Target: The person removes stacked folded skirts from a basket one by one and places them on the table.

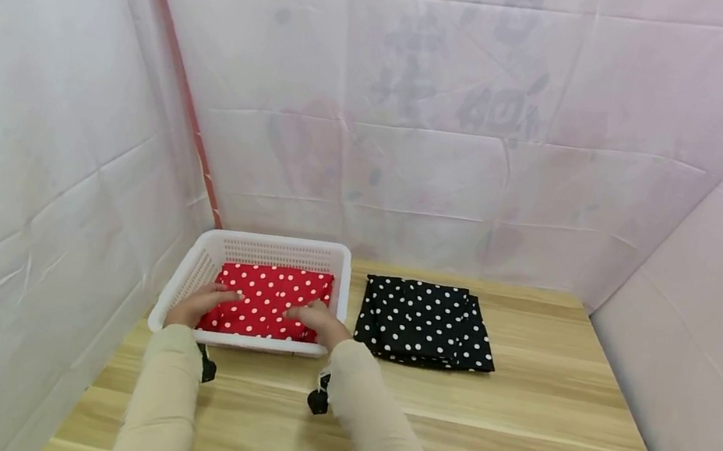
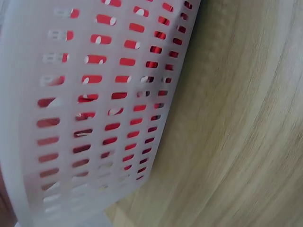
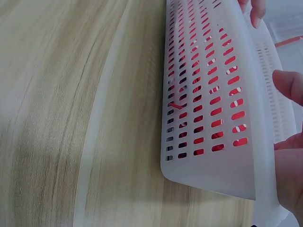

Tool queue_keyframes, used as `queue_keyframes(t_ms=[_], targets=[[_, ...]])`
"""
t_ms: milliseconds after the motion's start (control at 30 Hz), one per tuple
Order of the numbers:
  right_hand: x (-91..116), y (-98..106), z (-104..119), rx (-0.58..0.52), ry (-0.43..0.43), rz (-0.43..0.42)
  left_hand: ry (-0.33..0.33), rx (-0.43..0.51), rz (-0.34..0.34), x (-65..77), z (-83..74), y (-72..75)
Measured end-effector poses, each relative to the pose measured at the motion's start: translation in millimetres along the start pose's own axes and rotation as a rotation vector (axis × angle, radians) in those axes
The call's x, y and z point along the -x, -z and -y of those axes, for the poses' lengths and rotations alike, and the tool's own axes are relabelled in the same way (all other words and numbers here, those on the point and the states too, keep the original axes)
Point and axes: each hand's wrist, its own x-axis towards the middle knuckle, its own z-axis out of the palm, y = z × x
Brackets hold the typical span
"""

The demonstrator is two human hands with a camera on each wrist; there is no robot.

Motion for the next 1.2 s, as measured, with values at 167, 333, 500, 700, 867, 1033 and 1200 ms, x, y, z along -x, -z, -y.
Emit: queue_keyframes(t_ms=[167, 333, 500, 700, 867, 1033, 1200], targets=[[0, 1, 0, -0.049, 0.021, 0.043, 0.034, -0.003, -0.025, 0.2, -2.4, -6.1], [-1, 1, -3, -0.066, 0.026, 0.054, 0.027, 0.028, -0.038, -4.3, -3.1, -10.2], [-4, 2, -5, -0.041, 0.03, 0.076, 0.011, 0.016, -0.049, -8.8, -3.7, -14.1], [-9, 4, -5, -0.072, 0.048, 0.113, -0.009, 0.009, -0.044, -11.8, -3.4, -15.0], [-13, 4, -5, -0.189, 0.057, 0.109, -0.038, -0.007, -0.083, -12.2, -2.6, -10.4], [-14, 4, -5, -0.261, 0.07, 0.096, -0.038, 0.017, -0.143, -13.1, -4.1, -7.9], [-16, 5, -5, -0.216, 0.064, 0.128, -0.043, 0.015, -0.132, -14.2, -7.0, -6.6]])
